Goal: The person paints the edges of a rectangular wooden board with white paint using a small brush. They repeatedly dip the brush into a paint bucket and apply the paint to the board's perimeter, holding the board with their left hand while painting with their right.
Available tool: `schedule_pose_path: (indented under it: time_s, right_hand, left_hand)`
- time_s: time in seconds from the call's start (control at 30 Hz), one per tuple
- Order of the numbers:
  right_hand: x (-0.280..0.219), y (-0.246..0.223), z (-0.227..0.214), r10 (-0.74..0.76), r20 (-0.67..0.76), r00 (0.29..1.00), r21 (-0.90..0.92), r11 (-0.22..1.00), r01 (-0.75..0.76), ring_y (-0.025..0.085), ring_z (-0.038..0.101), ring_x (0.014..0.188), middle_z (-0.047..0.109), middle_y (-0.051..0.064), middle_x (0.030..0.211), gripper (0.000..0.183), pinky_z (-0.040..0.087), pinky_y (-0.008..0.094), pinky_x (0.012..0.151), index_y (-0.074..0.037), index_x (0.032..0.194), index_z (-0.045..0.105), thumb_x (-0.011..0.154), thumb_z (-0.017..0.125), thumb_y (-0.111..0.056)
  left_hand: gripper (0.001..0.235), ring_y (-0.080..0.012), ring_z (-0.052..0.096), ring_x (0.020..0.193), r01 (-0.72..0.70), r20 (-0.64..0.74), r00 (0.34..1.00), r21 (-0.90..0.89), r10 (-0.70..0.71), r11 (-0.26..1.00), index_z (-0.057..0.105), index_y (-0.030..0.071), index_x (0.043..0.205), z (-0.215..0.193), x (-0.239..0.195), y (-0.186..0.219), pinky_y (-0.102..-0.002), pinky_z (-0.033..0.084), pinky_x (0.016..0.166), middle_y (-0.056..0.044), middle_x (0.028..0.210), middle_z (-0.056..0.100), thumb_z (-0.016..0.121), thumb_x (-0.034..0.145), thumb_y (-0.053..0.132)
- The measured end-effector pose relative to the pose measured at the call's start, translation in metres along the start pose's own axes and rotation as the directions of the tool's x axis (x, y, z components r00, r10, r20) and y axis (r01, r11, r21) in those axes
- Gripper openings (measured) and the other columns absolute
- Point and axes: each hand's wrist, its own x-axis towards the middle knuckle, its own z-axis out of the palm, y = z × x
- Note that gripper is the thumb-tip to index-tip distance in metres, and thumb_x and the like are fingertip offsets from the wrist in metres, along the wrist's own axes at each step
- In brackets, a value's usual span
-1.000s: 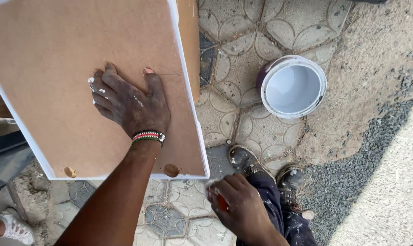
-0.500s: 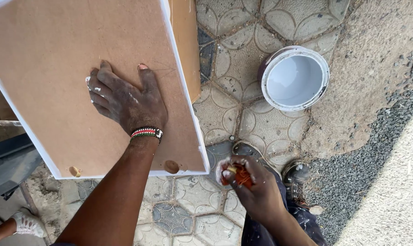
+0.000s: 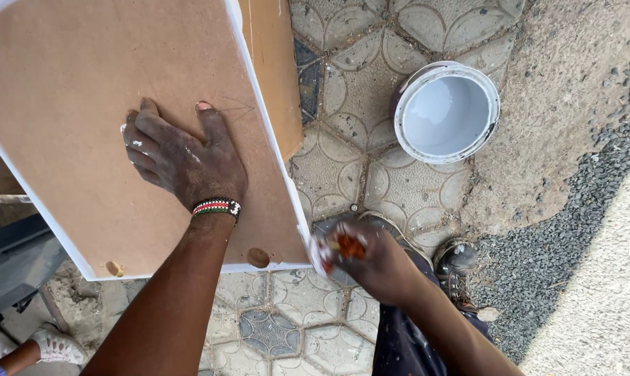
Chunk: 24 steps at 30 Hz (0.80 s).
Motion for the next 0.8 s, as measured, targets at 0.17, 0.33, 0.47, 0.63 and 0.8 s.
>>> schedule_pose_path:
  time_s: [0.17,0.33,0.47,0.63,0.8]
  right_hand:
    - [-0.004,0.112,0.008,0.335,0.033,0.942,0.610,0.740,-0.284,0.021,0.077,0.080,0.083,0.012,0.099,0.021,0.064,0.038,0.072,-0.003,0.121,0.080,0.109,0.083,-0.020]
    - [0.025,0.149,0.034,0.482,0.177,0.858,0.889,0.296,-0.349,0.030,0.071,0.058,0.075,0.013,0.091,0.023,0.065,0.044,0.052,-0.006,0.131,0.072,0.108,0.073,-0.002]
    - [0.038,0.122,0.057,0.444,0.424,0.789,0.791,0.241,-0.562,0.017,0.054,0.061,0.066,0.005,0.077,0.003,0.042,0.035,0.053,-0.006,0.099,0.075,0.096,0.076,-0.008]
    - [0.081,0.120,0.042,0.407,0.493,0.769,0.763,0.222,-0.607,0.018,0.054,0.052,0.070,0.011,0.073,0.016,0.041,0.031,0.047,0.002,0.112,0.075,0.109,0.066,-0.011]
    - [0.147,0.034,-0.003,0.357,0.273,0.893,0.803,0.427,-0.416,0.020,0.058,0.069,0.064,0.013,0.095,0.032,0.051,0.032,0.056,0.010,0.136,0.070,0.119,0.054,-0.012]
  left_hand:
    - [0.067,-0.0476,0.051,0.157,-0.007,0.023,1.000,-0.003,0.007,1.000,0.055,0.006,0.164,0.000,0.000,-0.003,-0.069,0.043,0.126,-0.022,0.166,0.057,0.078,0.116,0.047]
    - [0.060,-0.0481,0.052,0.156,0.003,0.032,1.000,-0.059,-0.001,0.998,0.057,0.007,0.158,-0.001,0.004,0.006,-0.070,0.043,0.124,-0.021,0.166,0.057,0.077,0.115,0.043]
    - [0.059,-0.0511,0.052,0.153,0.024,0.051,0.998,-0.043,-0.022,0.999,0.057,0.007,0.159,-0.012,-0.002,0.002,-0.073,0.044,0.120,-0.023,0.163,0.056,0.077,0.117,0.044]
    - [0.059,-0.0485,0.053,0.154,0.024,0.020,1.000,-0.039,-0.023,0.999,0.058,0.008,0.159,-0.007,0.001,0.004,-0.071,0.046,0.121,-0.021,0.164,0.057,0.077,0.116,0.043]
    - [0.063,-0.0480,0.050,0.158,0.028,0.050,0.998,-0.060,-0.025,0.998,0.056,0.006,0.162,-0.006,0.001,0.003,-0.072,0.042,0.124,-0.020,0.168,0.054,0.075,0.115,0.044]
